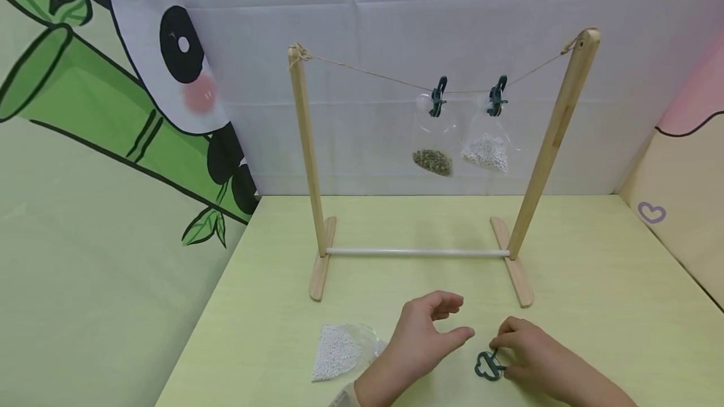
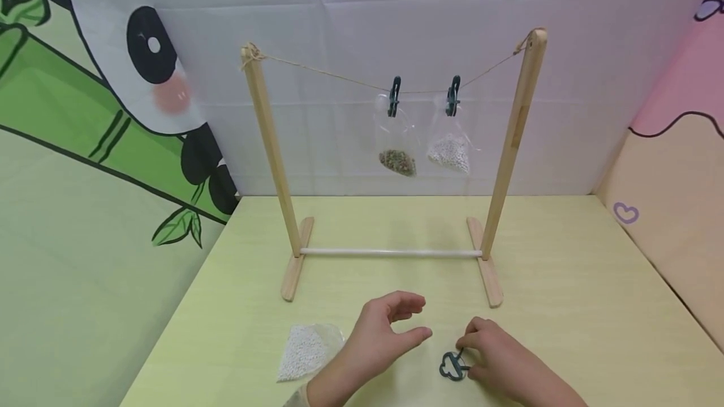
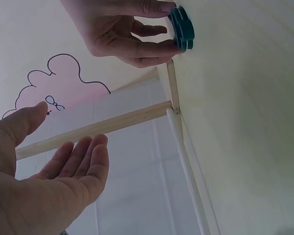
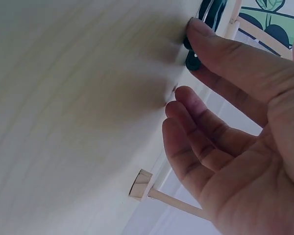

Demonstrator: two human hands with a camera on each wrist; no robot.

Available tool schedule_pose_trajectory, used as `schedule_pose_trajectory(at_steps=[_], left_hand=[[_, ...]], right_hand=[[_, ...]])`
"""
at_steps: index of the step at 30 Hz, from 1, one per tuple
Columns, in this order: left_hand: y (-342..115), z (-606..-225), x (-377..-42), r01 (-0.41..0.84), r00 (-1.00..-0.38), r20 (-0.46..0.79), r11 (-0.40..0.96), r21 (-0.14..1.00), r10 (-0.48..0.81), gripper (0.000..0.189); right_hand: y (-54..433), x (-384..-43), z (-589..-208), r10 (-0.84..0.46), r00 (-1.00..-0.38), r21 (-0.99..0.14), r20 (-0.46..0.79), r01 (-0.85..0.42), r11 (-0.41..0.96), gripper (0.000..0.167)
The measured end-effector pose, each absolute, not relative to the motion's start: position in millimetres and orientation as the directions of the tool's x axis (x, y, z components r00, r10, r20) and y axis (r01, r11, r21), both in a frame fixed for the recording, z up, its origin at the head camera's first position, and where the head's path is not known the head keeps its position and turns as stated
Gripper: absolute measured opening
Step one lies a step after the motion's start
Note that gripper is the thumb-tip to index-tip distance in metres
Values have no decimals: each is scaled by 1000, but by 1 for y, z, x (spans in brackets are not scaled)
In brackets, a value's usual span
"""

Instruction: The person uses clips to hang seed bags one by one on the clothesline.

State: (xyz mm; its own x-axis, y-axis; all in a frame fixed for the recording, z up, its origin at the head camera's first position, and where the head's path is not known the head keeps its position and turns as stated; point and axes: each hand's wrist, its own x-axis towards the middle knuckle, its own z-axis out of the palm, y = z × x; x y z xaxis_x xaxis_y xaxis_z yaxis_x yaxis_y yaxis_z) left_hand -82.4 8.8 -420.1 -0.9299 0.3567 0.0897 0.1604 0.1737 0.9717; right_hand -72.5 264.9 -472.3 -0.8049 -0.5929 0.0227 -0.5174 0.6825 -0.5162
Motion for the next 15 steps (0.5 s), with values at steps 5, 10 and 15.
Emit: schedule_pose_trajectory(at_steps=[5,10,15], left_hand=[[10,-422,-82,176,-927,104,172,969,361,33],[9,-424,-82,180,-924,109,167,969,366,33],[9,-425,-82,185,-923,111,174,967,368,33]], right_hand=[[265,-72,-472,-582,-813,-514,37,-515,686,26],[266,-72,-471,-561,-826,-549,44,-489,677,24],[267,-74,-471,-558,-826,-598,82,-488,635,24]])
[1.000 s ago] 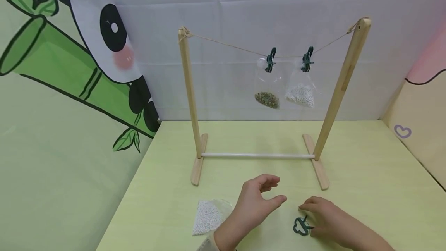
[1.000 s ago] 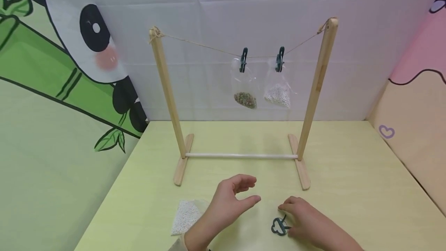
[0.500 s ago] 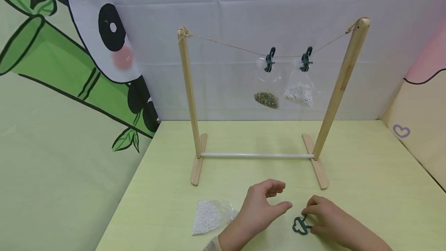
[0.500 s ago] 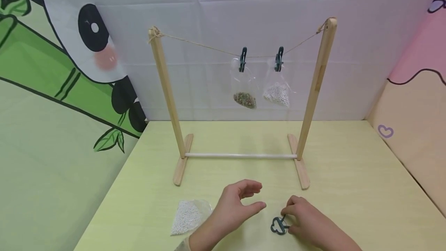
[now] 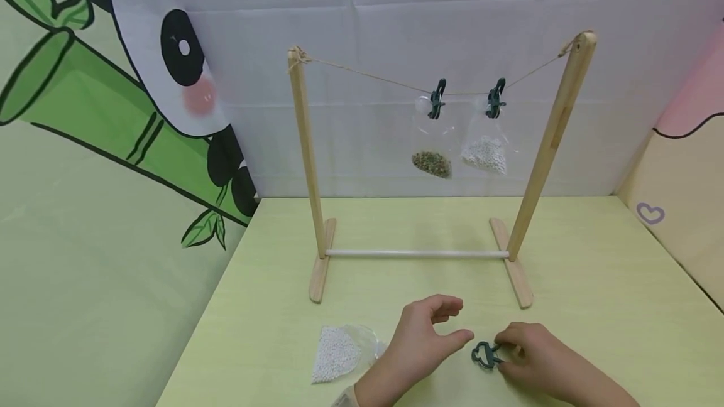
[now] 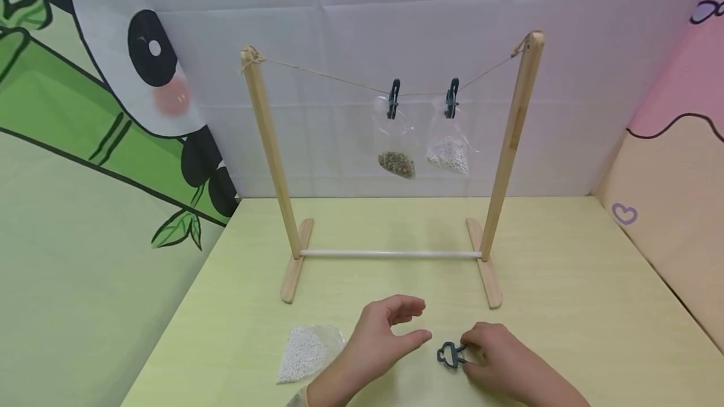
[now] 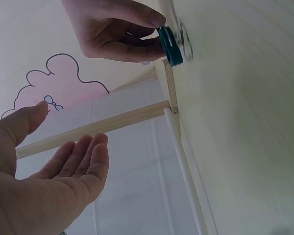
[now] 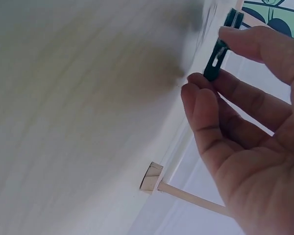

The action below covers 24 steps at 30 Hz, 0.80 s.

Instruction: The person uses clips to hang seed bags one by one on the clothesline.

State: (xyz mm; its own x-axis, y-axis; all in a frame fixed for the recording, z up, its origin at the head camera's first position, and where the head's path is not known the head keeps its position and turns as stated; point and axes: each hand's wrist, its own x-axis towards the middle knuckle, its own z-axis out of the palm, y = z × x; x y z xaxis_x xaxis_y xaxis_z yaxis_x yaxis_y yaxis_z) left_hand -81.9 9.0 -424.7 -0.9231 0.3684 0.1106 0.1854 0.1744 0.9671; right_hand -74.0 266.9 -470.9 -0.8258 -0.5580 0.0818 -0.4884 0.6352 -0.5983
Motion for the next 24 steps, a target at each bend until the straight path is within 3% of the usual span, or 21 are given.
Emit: schedule_pose_trajectory(at_steps=[13,24], left_hand=[[3,-429,-83,186,-933,108,205,961,342,34],[-1,-432,-85,195,-931,115,206,959,347,37]], right_hand=[[265,-71,-470,-503,-785,-538,361,-616,575,31],[261,-71,-462,-491,-742,-468,457,-669,578,36]])
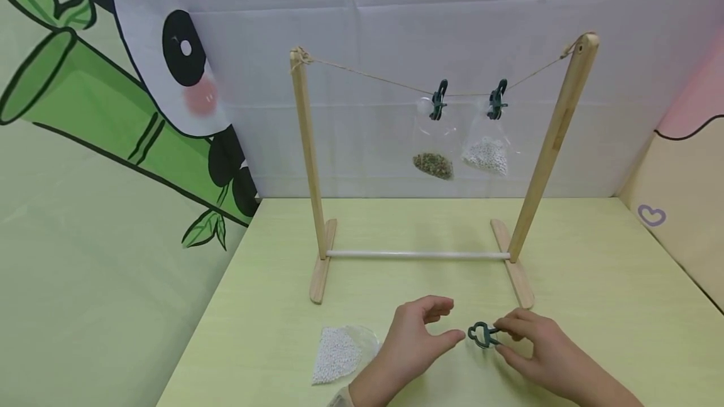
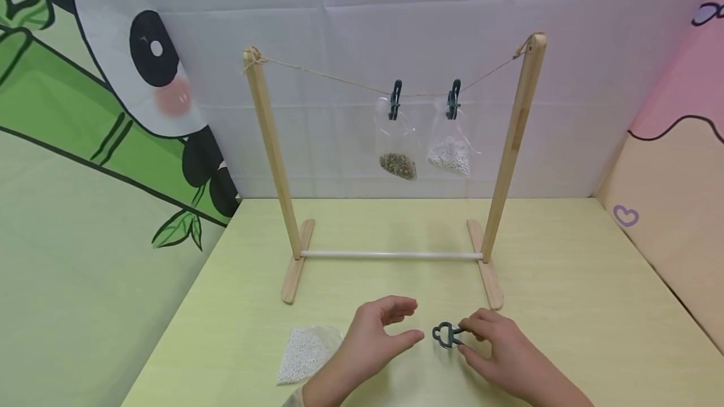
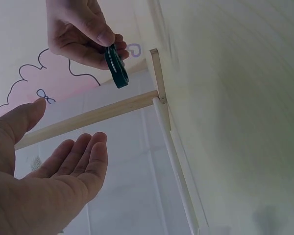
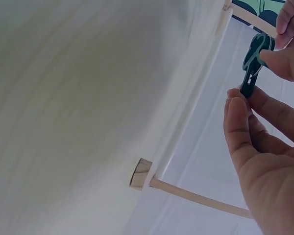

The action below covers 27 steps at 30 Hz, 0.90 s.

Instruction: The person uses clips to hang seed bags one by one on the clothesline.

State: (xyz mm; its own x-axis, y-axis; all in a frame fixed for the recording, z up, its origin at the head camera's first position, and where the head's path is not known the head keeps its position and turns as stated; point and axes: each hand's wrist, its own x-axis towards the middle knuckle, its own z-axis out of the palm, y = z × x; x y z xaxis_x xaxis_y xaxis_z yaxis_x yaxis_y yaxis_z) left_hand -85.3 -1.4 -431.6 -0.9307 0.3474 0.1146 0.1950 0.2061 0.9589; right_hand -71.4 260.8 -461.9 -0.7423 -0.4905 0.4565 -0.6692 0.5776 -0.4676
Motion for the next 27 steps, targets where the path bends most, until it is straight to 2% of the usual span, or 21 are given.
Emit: schedule_pose_trajectory(at_steps=[9,19,27], left_hand=[[-6,-432,-86,192,-930,114,197,962,349,39],[-9,-426,-84,160,-925,80,188,969,372,43],[-13,-421,-84,165,-916,88,167,972,392,40]], right_hand=[[249,-77,-452,-498,-683,-469,535,-730,498,43],[231,-81,-433,-489,-659,-486,571,-752,446,44],[218,-83,-418,-513,-665,-506,543,-747,433,42]])
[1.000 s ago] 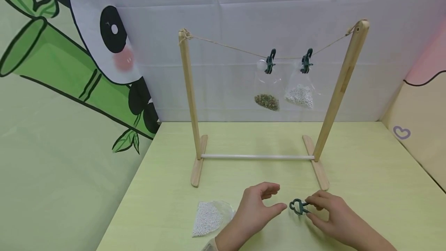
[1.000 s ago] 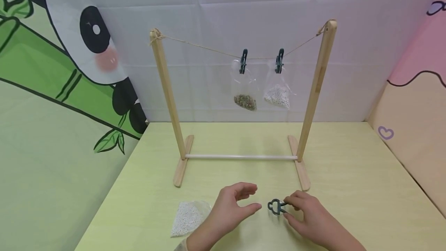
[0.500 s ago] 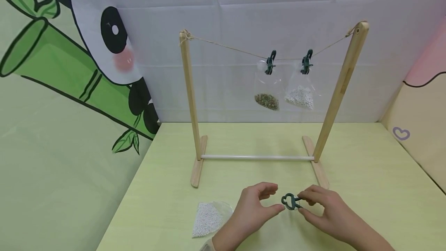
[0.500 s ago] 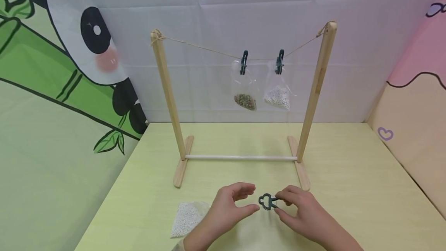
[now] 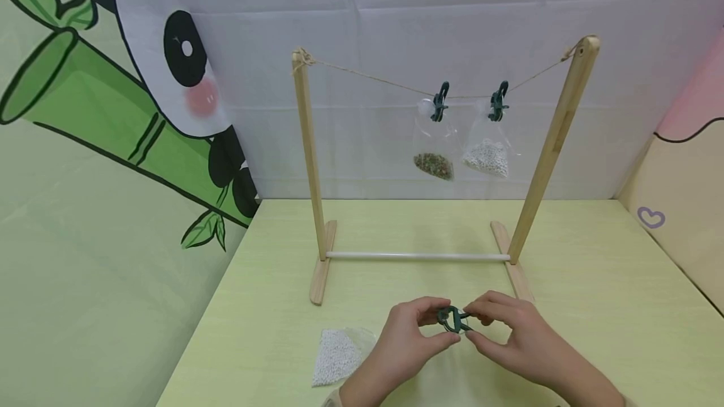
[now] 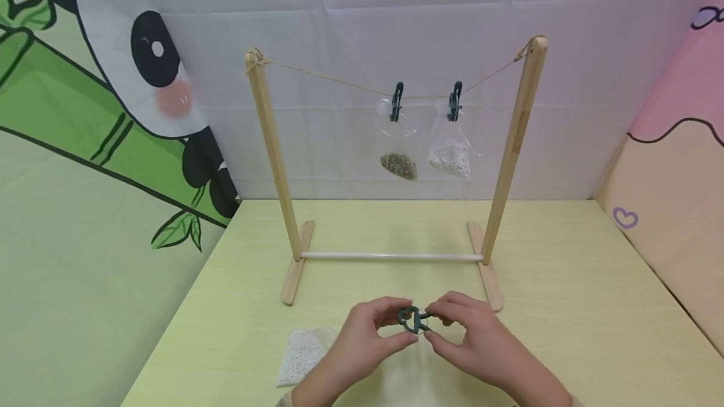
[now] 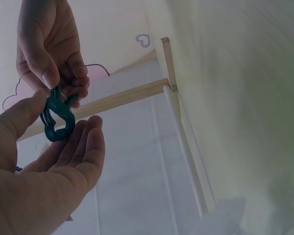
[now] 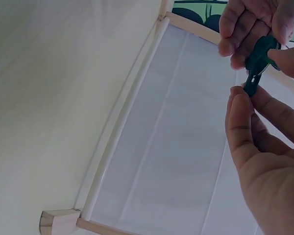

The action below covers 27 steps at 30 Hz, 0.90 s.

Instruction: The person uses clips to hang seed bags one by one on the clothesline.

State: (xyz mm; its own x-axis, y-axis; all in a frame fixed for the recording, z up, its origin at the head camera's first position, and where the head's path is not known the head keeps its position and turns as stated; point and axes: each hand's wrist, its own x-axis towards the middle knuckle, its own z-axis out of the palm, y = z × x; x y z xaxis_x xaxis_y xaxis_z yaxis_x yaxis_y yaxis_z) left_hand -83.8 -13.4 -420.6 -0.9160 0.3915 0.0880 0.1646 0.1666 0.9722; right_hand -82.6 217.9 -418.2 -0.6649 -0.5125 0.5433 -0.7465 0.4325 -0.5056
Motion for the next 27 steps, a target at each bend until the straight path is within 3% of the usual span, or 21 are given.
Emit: schedule_pose_trajectory(at_steps=[16,27], left_hand=[[-29,-418,-88,263,-898,197,121,957,394,36],[-36,-416,-88,247,-896,181,117,962,405,40]], right_hand=[[203,-85,-409,-499,-683,-567,534,-727,387,46],[202,-83,-408,-517,-681,-592,518,-722,358,36]])
